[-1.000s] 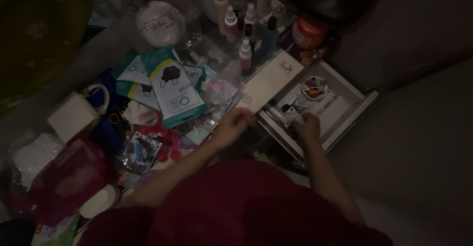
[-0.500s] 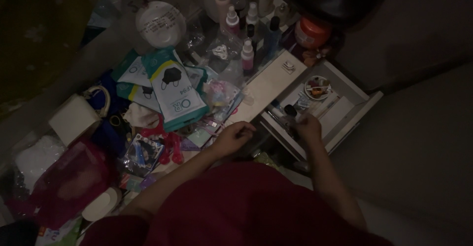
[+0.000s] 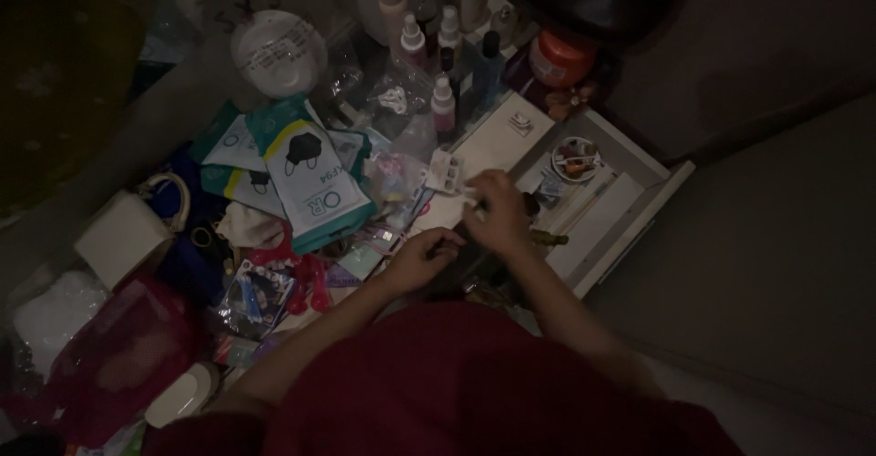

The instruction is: Organizing various personal items, stationery, and face masks inside a vanity drawer.

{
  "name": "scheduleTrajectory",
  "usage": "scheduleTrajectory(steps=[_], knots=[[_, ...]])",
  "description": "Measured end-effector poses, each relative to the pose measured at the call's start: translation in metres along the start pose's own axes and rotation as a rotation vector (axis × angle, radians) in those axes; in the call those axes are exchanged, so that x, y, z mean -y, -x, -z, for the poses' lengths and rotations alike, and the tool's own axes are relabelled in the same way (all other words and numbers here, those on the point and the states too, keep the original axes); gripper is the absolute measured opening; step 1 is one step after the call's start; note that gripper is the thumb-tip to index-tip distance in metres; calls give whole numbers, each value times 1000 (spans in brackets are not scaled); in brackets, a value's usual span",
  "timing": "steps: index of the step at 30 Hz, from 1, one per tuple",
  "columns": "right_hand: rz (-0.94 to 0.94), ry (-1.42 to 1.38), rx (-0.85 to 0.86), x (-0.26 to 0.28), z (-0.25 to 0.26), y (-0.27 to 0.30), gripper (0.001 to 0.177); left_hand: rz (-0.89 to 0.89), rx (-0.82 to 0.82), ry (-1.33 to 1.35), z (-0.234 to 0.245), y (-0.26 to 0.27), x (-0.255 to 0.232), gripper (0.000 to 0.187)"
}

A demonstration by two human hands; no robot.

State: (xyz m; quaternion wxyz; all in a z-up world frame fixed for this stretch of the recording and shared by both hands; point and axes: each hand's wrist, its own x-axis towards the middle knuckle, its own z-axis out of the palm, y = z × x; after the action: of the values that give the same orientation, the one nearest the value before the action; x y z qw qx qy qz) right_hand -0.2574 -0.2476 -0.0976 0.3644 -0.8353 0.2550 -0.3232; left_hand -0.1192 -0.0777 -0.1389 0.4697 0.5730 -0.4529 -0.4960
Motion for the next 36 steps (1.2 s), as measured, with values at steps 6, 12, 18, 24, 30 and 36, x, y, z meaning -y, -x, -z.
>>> scheduleTrajectory(steps=[6,12,18,24,30,36], knots=[[-166,415,-321,-110,25,30,42,13,16,66,2,0,8,29],[-524,375,-195,-126,35,35,50,13,31,91,3,-1,7,29],[-705,297,-201,-122,38,42,35,7,36,75,3,-1,3,29],[-644,230,-329,-126,36,48,23,24,41,78,5,-1,3,29],[-616,132,-270,-118,40,54,14,14,48,85,5,0,-3,29],[-588,146,-343,-78,50,45,13,2,44,114,4,0,8,30]])
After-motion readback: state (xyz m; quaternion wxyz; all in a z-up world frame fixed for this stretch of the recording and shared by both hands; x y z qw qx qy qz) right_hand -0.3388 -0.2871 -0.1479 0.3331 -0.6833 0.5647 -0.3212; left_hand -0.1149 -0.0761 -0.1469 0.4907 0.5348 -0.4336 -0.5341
